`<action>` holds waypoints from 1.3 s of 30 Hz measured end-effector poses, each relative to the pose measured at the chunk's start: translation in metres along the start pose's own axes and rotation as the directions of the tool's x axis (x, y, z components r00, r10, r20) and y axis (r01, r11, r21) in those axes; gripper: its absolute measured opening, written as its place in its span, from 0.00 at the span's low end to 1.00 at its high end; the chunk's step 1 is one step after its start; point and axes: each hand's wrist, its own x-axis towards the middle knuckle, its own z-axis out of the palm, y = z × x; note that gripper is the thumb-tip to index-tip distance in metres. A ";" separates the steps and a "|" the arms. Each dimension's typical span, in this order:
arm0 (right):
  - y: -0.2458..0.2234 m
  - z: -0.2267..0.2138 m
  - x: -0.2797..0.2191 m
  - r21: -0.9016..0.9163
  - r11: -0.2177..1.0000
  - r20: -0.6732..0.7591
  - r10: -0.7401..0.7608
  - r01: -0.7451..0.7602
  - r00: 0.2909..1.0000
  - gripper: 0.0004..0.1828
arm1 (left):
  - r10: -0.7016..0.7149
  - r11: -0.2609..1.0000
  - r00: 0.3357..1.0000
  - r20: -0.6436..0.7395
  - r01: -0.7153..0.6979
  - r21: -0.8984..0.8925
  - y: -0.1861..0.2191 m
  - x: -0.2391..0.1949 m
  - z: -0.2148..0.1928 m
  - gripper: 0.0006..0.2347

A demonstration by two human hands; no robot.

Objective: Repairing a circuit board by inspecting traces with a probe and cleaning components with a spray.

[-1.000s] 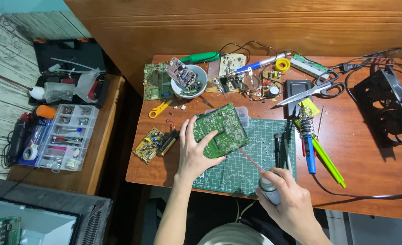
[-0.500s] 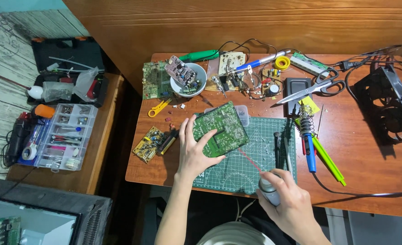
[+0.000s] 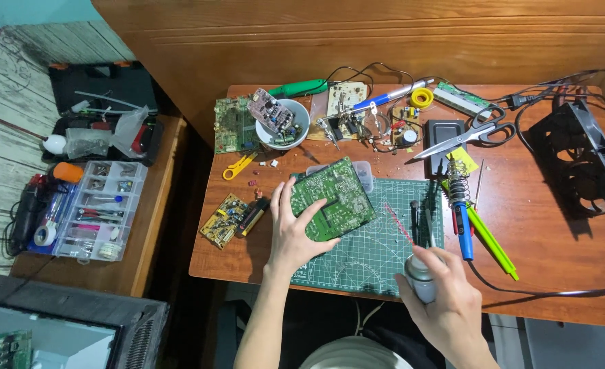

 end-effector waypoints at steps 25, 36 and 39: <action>0.030 0.086 0.166 0.244 0.958 -0.364 -0.054 0.152 0.930 0.41 | -0.011 0.992 0.999 -0.035 0.007 -0.126 0.005 0.004 0.012 0.31; 0.016 0.066 0.109 -0.015 0.976 -0.287 -0.214 0.219 0.934 0.44 | 0.018 0.991 0.999 -0.033 -0.022 -0.131 0.006 0.005 0.014 0.31; 0.047 0.077 0.055 -0.196 0.979 -0.163 -0.084 0.052 0.983 0.28 | 0.030 0.991 0.999 -0.031 -0.034 -0.130 0.007 0.001 0.012 0.32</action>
